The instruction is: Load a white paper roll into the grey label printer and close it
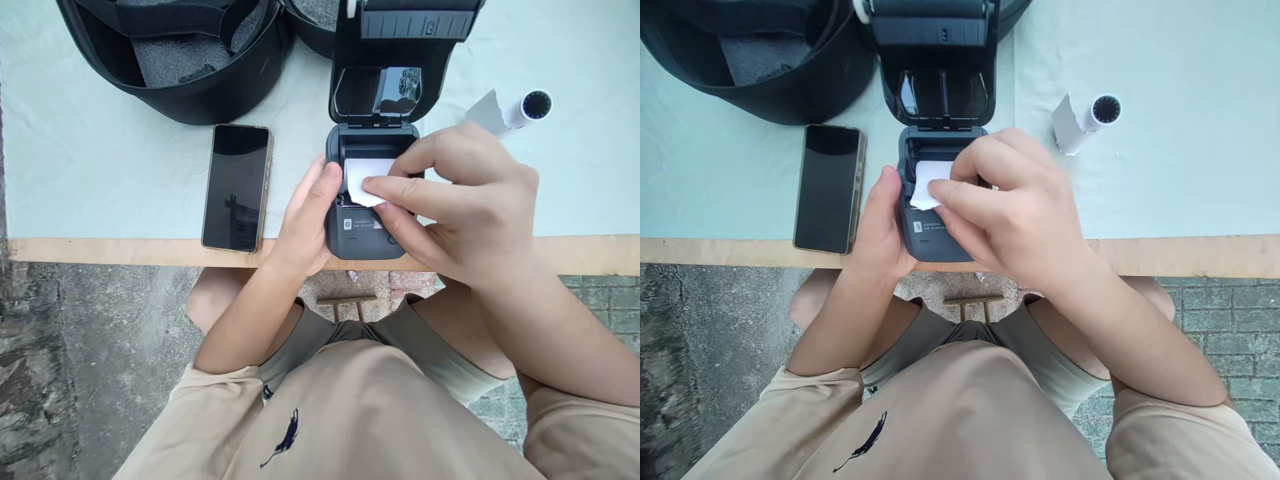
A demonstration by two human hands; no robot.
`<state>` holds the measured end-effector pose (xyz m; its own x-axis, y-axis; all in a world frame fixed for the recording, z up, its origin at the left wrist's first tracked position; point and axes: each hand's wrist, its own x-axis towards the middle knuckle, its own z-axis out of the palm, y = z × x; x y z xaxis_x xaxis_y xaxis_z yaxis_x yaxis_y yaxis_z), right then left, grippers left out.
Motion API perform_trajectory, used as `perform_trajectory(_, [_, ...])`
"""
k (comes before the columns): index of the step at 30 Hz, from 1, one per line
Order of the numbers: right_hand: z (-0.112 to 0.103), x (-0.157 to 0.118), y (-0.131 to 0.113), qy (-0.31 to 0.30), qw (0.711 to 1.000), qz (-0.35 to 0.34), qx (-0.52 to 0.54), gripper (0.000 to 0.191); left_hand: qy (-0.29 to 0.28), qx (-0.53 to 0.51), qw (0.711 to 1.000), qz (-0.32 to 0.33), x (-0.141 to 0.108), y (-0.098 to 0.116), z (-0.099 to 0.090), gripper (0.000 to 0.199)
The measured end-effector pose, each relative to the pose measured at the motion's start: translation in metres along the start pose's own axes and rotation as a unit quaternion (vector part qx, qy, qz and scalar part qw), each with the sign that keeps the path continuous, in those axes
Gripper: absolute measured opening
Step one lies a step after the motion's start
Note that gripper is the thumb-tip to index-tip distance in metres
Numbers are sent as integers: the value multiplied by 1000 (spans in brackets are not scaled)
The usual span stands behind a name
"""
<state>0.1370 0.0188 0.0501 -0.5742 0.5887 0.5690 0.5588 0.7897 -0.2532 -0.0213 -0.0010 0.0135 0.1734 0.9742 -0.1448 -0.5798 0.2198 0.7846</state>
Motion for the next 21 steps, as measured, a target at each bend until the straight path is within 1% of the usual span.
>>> perform_trajectory(2, [0, -2, 1, -3, 1000, -5, 15, 13, -24, -4, 1000, -6, 0, 1, -3, 32])
perform_trajectory(4, [1, -4, 2, -2, 1000, -14, 22, 14, -42, 18, 999, -10, 0, 2, -5, 31])
perform_trajectory(6, [2, -6, 3, 2, 999, -28, 26, 17, -45, 41, 998, -1, -1, 3, -7, 31])
perform_trajectory(8, [4, -8, 4, 18, 998, -18, 49, 21, -40, 45, 998, 8, -1, 2, -9, 32])
perform_trajectory(9, [4, -9, 3, 32, 997, 5, 68, 22, -39, 45, 998, 9, -2, 1, -9, 34])
perform_trajectory(10, [5, -10, 3, 47, 994, 44, 90, 24, -41, 46, 998, 9, -2, 1, -9, 37])
perform_trajectory(12, [6, -12, 1, 58, 977, 146, 141, 27, -45, 54, 998, 6, -2, -1, -10, 40])
perform_trajectory(13, [6, -13, 0, 55, 965, 194, 167, 30, -45, 56, 997, 9, -2, -2, -10, 41])
perform_trajectory(15, [6, -15, -3, 29, 936, 267, 227, 39, -45, 52, 997, 21, -2, -2, -11, 41])
perform_trajectory(16, [6, -15, -3, 14, 922, 290, 258, 44, -42, 49, 998, 26, -2, -2, -11, 41])
perform_trajectory(18, [6, -16, -4, -14, 898, 310, 312, 53, -43, 45, 998, 29, -3, -1, -10, 42])
perform_trajectory(21, [7, -16, -3, -47, 878, 301, 370, 58, -49, 37, 998, 18, -3, 1, -9, 43])
